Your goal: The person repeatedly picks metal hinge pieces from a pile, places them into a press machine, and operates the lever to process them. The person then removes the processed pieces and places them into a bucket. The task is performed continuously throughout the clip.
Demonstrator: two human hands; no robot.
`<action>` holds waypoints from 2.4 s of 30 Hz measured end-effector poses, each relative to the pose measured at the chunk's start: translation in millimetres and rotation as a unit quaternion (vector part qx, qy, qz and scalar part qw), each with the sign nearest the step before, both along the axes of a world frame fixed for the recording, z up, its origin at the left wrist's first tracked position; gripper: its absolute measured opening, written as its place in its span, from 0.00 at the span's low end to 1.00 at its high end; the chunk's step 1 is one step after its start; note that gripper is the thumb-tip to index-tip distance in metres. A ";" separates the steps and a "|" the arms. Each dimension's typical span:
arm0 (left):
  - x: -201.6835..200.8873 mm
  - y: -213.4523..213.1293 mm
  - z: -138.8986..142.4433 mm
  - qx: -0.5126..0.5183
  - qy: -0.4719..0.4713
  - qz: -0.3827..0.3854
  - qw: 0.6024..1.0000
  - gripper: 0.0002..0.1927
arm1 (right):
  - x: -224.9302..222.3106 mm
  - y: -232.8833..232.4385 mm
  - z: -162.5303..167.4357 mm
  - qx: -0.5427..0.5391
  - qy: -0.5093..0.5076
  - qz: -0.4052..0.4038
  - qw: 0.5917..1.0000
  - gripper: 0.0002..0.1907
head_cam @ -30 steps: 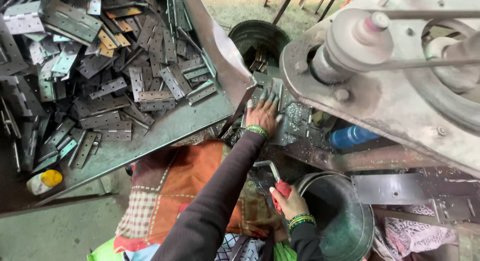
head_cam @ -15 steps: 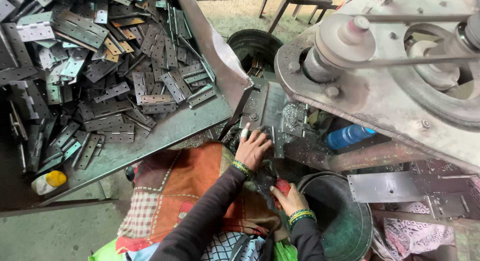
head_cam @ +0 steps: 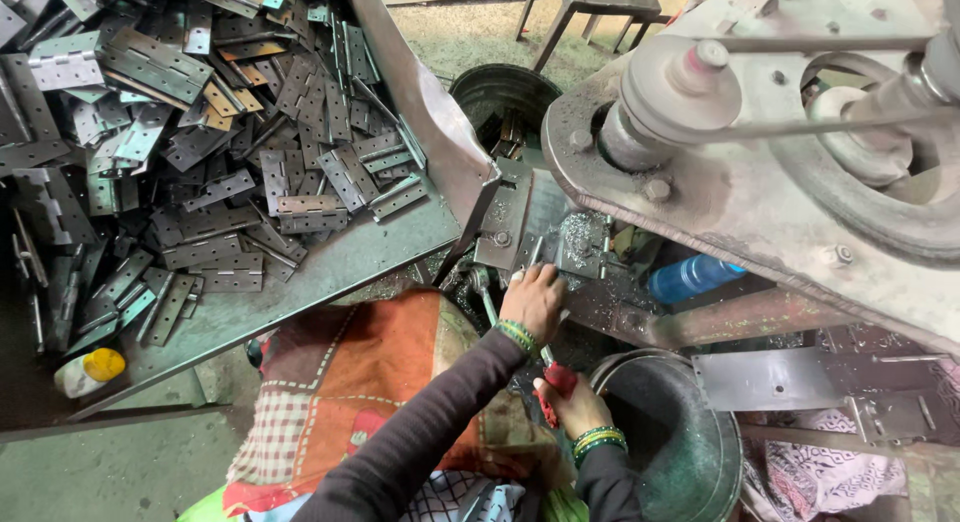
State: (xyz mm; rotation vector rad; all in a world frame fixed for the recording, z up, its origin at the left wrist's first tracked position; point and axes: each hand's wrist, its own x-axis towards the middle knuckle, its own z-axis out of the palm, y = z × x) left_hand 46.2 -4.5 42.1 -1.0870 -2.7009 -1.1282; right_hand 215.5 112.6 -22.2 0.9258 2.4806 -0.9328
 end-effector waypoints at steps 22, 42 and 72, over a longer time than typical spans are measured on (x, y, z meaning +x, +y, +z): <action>-29.2 -8.8 -34.6 -0.042 0.042 0.108 0.992 0.23 | 25.6 -18.5 -61.9 0.054 0.104 -0.041 0.992 0.36; -38.7 0.5 -51.3 -0.064 0.075 0.125 0.987 0.21 | 18.0 -23.2 -50.5 0.040 0.139 -0.049 0.988 0.31; -82.5 37.8 -71.5 -0.090 0.045 0.133 0.986 0.23 | 5.1 -31.3 21.3 0.016 0.010 -0.090 0.996 0.30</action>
